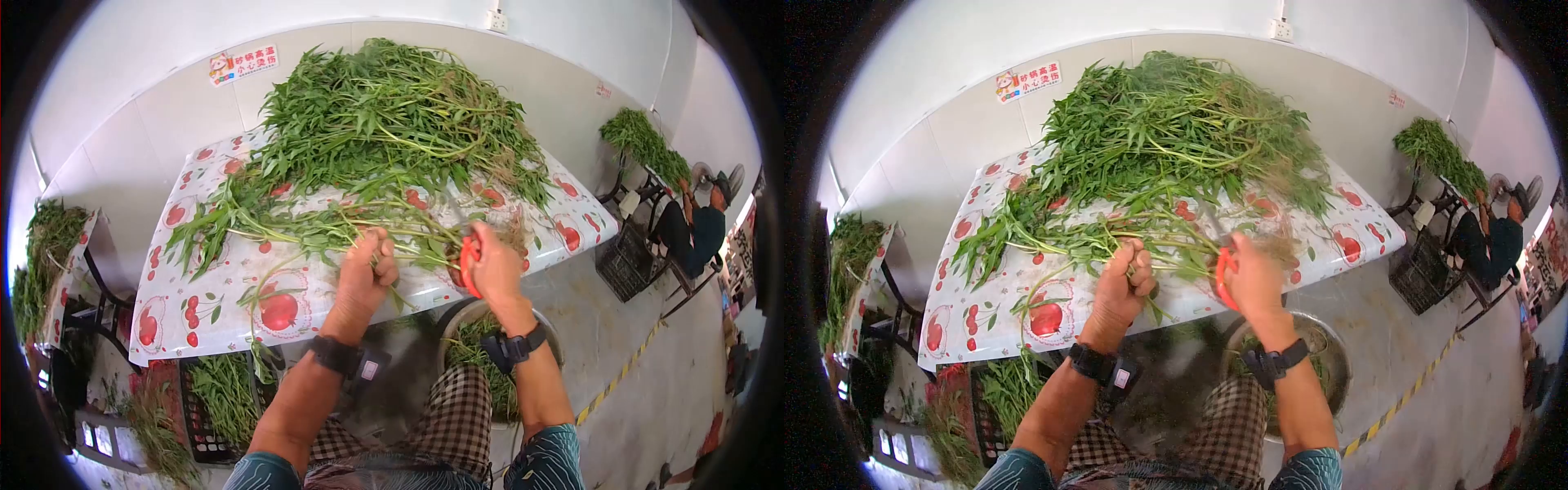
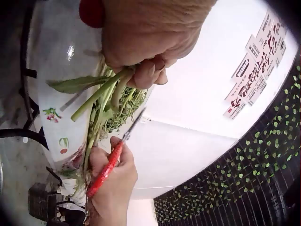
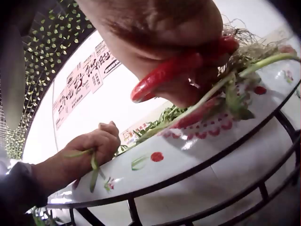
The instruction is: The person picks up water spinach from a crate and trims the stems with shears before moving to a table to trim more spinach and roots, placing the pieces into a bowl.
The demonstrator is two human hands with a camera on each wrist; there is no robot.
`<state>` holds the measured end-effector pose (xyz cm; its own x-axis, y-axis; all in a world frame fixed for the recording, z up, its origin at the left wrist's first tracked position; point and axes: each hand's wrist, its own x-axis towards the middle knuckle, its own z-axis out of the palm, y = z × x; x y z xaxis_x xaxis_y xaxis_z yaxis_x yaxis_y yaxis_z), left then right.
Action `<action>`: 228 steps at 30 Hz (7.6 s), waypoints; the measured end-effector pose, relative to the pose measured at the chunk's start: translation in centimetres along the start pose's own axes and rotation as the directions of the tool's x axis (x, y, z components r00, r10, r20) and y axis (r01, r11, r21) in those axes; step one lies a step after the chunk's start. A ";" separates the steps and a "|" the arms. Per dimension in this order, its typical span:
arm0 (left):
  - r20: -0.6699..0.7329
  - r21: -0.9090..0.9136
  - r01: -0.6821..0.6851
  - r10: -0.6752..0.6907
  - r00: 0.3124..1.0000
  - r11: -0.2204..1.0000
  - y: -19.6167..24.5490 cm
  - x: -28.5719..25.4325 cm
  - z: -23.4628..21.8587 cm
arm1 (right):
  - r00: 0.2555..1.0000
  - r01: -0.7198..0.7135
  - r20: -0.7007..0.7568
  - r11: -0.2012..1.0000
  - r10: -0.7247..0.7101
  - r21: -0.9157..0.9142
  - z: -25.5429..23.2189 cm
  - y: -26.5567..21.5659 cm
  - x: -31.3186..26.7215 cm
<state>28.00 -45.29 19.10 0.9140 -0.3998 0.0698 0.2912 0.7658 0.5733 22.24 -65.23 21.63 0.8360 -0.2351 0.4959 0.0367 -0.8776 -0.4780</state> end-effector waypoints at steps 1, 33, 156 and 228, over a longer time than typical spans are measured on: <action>-0.004 -0.005 0.006 -0.006 1.000 1.000 0.0 0.0 0.0 | 0.995 -0.009 -0.098 0.993 0.020 0.117 -0.1 0.5 0.4; -0.013 0.195 -0.055 0.059 0.998 0.979 1.6 -1.0 0.1 | 0.900 -0.377 0.434 0.553 0.029 0.743 -2.9 -1.2 -7.4; 0.028 0.450 -0.201 0.211 0.977 0.870 8.6 -7.3 -5.0 | 0.865 -0.326 0.458 0.468 -0.203 0.822 4.5 -14.4 -0.9; -0.864 0.503 0.230 0.473 0.172 0.833 5.2 -40.2 -29.1 | 0.968 -0.236 0.248 0.222 -0.027 0.946 8.6 -7.4 -1.7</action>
<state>1.01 -10.62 -4.51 0.5394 0.7288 -0.4218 0.3112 0.2929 0.9041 25.26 -54.77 18.08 0.9444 -0.1006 0.3132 0.3287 0.2558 -0.9091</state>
